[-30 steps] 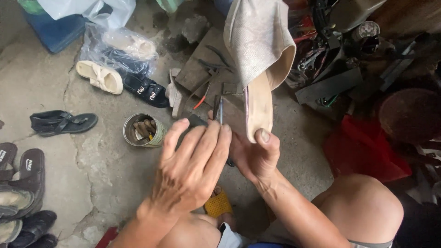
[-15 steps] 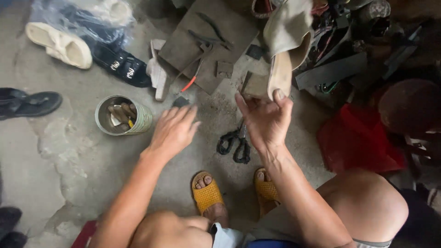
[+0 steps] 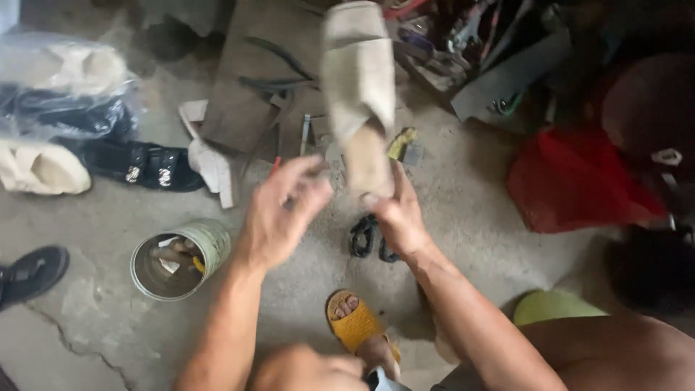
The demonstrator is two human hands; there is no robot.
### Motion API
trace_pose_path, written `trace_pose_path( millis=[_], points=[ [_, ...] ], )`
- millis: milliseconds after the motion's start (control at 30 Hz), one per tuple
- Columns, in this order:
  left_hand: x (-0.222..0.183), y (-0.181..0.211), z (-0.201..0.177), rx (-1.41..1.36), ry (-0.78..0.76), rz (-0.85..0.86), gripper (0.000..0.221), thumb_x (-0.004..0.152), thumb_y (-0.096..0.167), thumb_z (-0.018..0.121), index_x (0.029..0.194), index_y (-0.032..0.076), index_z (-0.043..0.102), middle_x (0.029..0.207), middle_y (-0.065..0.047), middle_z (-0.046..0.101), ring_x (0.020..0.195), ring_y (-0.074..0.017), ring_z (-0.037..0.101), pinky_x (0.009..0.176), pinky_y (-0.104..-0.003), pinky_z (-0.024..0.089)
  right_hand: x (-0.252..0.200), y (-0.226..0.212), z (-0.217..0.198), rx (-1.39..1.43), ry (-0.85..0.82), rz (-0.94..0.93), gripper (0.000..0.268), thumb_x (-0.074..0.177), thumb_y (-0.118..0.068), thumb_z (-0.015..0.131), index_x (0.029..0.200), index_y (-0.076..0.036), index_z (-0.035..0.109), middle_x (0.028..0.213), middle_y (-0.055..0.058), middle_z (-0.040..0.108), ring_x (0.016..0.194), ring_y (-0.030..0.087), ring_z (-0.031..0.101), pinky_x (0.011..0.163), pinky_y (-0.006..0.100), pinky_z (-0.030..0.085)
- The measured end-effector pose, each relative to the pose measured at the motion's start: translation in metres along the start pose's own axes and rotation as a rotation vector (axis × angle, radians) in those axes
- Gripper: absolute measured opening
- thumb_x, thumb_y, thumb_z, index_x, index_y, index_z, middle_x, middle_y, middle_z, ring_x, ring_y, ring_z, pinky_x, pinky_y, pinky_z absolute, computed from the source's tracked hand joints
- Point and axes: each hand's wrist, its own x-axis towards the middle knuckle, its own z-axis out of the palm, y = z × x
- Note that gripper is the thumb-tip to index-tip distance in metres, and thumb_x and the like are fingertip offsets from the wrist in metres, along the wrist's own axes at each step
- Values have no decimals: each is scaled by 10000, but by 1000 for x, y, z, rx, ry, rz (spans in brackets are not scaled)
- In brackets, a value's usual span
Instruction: Trimming a replacement heel piece with scissors and attaching it to a shoe heel using adhesive.
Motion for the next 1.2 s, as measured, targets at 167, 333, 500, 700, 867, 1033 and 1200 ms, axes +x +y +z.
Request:
trace_pose_path(
  millis=[167, 333, 500, 700, 867, 1033, 1200],
  points=[
    [-15, 33, 28, -164, 37, -276, 687, 781, 432, 853, 1211, -53, 624, 994, -224, 737, 936, -359, 777, 793, -411, 628, -24, -18, -5, -621, 4, -124, 1020, 604, -280, 966, 1374, -12, 353, 1262, 275, 524, 1269, 417, 556, 1117, 566, 430],
    [-25, 9, 56, -132, 61, -375, 459, 769, 200, 832, 1074, -37, 584, 819, -175, 747, 762, -252, 782, 642, -355, 646, -57, -11, -27, -562, -21, -91, 1051, 650, -348, 950, 1450, -17, 354, 1330, 312, 562, 1305, 472, 517, 1104, 608, 414],
    [-37, -11, 78, -49, -51, -338, 500, 753, 251, 877, 998, -83, 599, 821, -242, 713, 775, -263, 766, 647, -350, 633, -74, 3, -61, -406, 82, 118, 761, 949, -425, 708, 1457, 68, 430, 1411, 339, 533, 1397, 491, 476, 1100, 624, 451],
    [-62, 24, 50, -63, -103, -299, 552, 808, 244, 840, 1177, -97, 610, 924, -225, 755, 827, -253, 764, 705, -369, 644, -82, 21, -67, 22, 388, 236, 386, 1019, -280, 624, 1271, 3, 549, 924, 49, 565, 752, 172, 662, 677, 310, 661],
    [-85, 35, 32, 708, -174, -495, 658, 797, 597, 725, 1193, 81, 625, 1062, -152, 763, 1087, -388, 705, 953, -542, 540, -79, 16, -89, 193, 324, 38, 213, 1079, -254, 496, 1199, -79, 477, 1062, 239, 707, 945, 431, 747, 888, 561, 625],
    [-91, -47, 59, 926, -303, -554, 684, 828, 584, 677, 1259, 62, 578, 1158, -215, 743, 1169, -408, 680, 1023, -555, 494, -101, -12, -92, 223, 318, -48, 178, 1066, -247, 514, 1163, -102, 481, 1045, 219, 742, 923, 378, 765, 861, 512, 651],
    [-93, -122, 95, 1042, -301, -607, 690, 892, 437, 672, 1396, 25, 445, 1268, -313, 674, 1290, -510, 578, 1129, -616, 363, -121, -47, -103, 151, 408, -113, 262, 970, -140, 685, 1157, -61, 520, 1026, 178, 721, 846, 323, 783, 750, 410, 700]
  ],
)
